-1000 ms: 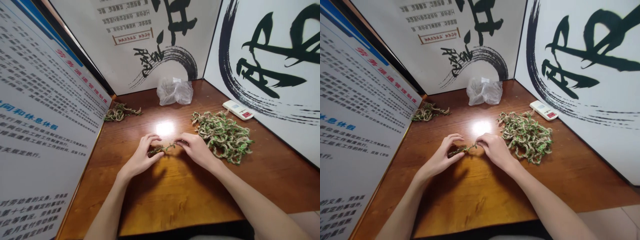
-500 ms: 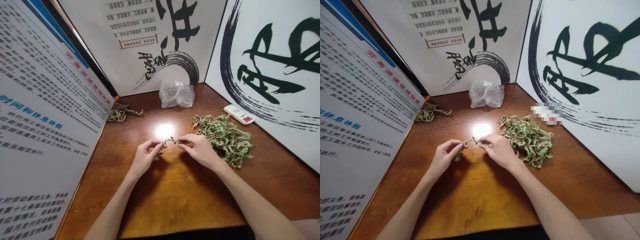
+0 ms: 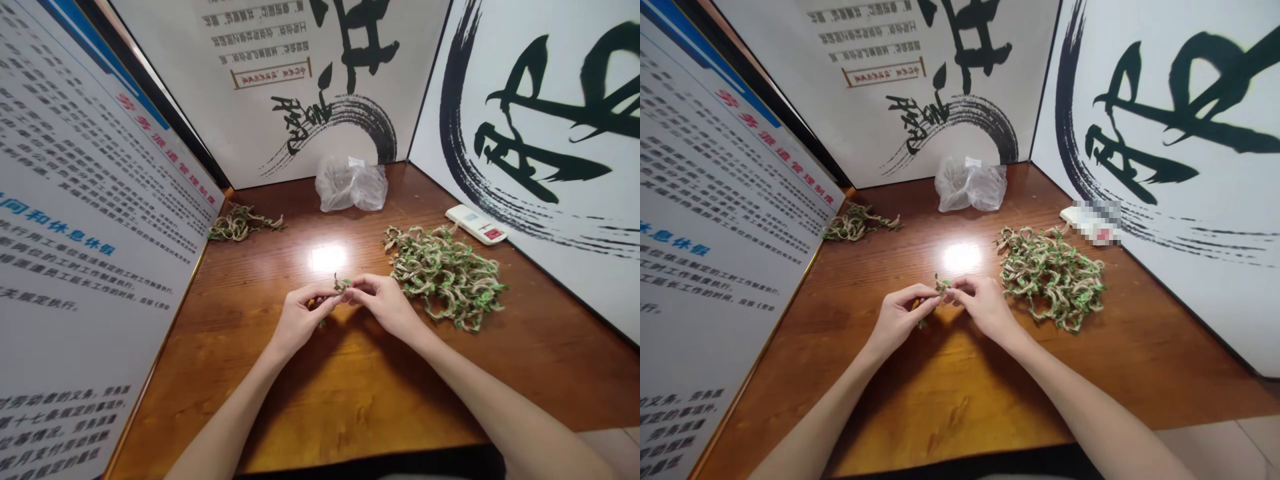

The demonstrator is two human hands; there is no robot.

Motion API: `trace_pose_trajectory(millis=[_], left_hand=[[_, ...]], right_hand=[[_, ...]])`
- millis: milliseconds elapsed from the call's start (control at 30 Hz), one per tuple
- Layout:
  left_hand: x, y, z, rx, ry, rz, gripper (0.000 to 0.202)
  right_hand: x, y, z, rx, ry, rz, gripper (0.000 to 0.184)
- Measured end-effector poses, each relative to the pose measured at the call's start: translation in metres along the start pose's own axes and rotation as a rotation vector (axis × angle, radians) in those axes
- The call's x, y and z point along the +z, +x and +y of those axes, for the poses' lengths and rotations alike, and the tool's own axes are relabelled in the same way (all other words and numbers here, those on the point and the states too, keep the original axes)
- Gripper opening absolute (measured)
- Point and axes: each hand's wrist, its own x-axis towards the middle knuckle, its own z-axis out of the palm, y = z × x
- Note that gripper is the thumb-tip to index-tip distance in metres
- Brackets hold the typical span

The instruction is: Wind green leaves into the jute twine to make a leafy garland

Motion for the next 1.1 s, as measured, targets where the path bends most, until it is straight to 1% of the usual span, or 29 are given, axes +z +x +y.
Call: trace_pose_trajectory(millis=[67, 133, 200, 267, 367, 433, 533, 600, 700, 767, 833, 933, 1033, 1100], left_hand=[[0.002, 0.000, -0.001, -0.010, -0.006, 0.012, 0.015], [0.003, 0.000, -0.003, -0.030, 0.005, 0.026, 0.016], [0.004, -0.001, -0.004, -0.020, 0.043, 0.045, 0.017], [0.004, -0.002, -0.006, 0.042, 0.106, 0.068, 0.015], [0.003, -0.003, -0.009, 0.167, 0.235, 0.093, 0.011], [0.003, -0.004, -0.010, 0.218, 0.303, 0.078, 0.010], [0.000, -0.002, -0.013, 0.276, 0.346, 0.052, 0.010], [-0.003, 0.000, -0.015, 0.325, 0.374, 0.099, 0.009], [-0.006, 0.002, -0.017, 0.370, 0.430, 0.242, 0.008], [-0.006, 0.002, -0.018, 0.360, 0.393, 0.260, 0.011], [-0.004, 0.001, -0.018, 0.328, 0.298, 0.217, 0.013], [-0.001, 0.000, -0.017, 0.224, 0.197, 0.168, 0.015], [0.001, 0.000, -0.013, 0.113, 0.129, 0.155, 0.017], [0.002, 0.000, -0.010, 0.067, 0.052, 0.155, 0.015]], right_hand=[[0.001, 0.000, 0.000, -0.023, 0.028, -0.026, 0.020], [0.002, 0.000, -0.001, -0.041, 0.006, -0.032, 0.021], [0.004, -0.001, -0.002, -0.051, -0.024, -0.045, 0.022], [0.005, -0.002, -0.002, -0.043, -0.048, -0.045, 0.024], [0.006, -0.003, 0.000, -0.022, -0.098, 0.000, 0.027], [0.006, -0.003, 0.001, -0.029, -0.115, 0.033, 0.025], [0.005, -0.001, 0.002, -0.055, -0.062, 0.044, 0.023], [0.003, 0.001, 0.001, -0.073, -0.026, 0.023, 0.023], [0.002, 0.001, 0.001, -0.070, -0.017, -0.029, 0.023], [0.003, 0.001, 0.001, -0.055, -0.020, -0.055, 0.022], [0.003, 0.001, 0.002, -0.047, -0.029, -0.067, 0.022], [0.003, 0.001, 0.003, -0.039, -0.044, -0.053, 0.022], [0.003, 0.001, 0.003, -0.020, -0.053, -0.013, 0.022], [0.003, 0.000, 0.003, -0.011, -0.056, 0.008, 0.021]])
